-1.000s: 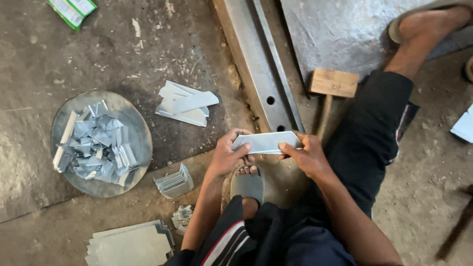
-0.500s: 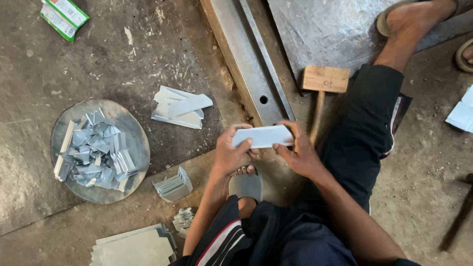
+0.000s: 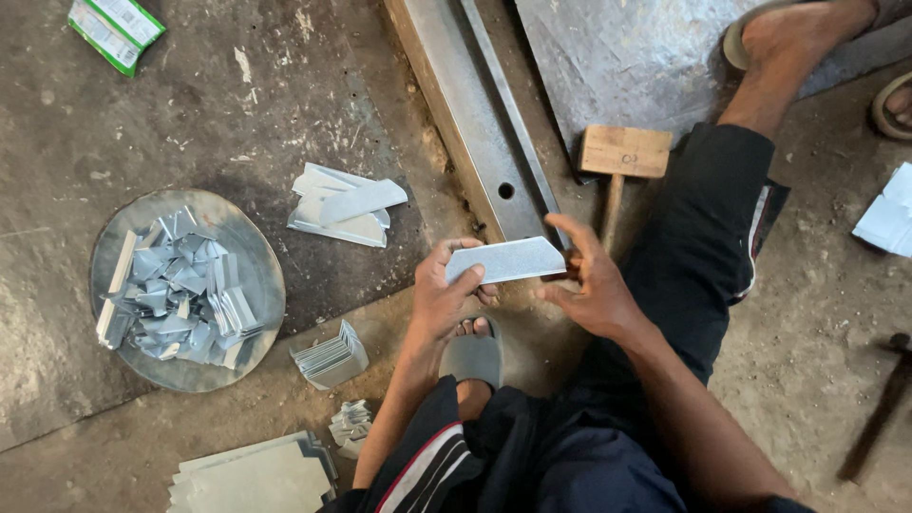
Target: The person repeatedly places small metal pieces on a metal bar and strikes them with a wooden mallet to bend them. Finished pieces are set aside on the floor. The task is performed one at a time in a repetitive cycle.
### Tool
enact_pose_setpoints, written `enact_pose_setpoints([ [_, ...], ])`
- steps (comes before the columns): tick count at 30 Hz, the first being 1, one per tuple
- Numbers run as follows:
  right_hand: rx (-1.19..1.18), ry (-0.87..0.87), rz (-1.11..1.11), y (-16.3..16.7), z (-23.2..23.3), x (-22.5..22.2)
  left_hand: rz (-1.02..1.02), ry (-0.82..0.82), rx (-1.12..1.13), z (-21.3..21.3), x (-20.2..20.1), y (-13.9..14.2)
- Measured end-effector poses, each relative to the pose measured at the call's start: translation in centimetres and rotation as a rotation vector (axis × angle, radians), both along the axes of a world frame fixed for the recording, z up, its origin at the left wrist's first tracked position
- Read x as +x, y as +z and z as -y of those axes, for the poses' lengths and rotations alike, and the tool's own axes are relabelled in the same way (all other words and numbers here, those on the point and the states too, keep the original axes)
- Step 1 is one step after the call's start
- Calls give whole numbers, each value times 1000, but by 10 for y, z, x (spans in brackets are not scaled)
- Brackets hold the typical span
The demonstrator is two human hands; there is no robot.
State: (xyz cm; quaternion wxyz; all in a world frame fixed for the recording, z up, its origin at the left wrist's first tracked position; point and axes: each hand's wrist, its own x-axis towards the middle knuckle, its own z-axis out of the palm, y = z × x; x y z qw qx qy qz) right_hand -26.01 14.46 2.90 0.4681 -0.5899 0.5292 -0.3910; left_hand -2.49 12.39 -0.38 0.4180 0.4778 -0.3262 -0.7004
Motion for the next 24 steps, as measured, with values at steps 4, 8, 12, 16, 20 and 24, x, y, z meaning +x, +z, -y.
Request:
enact_pose_setpoints([
  [4, 410, -116, 309, -15, -1, 0, 39, -10, -8, -4, -7, 3],
  [8, 435, -132, 361, -29, -6, -1, 58, -213, -215, 6, 1, 8],
  [12, 417, -51, 333, -36, -7, -3, 263, -468, -274, 27, 18, 10],
  [16, 393, -3, 186, -37, 0, 1, 57, -661, 25, 39, 19, 16],
  [20, 390, -24, 297, -45, 7, 5, 16, -580, -87, 37, 9, 16],
  [24, 356, 2, 101, -66, 8, -2, 204, -538, -42, 41, 13, -6],
])
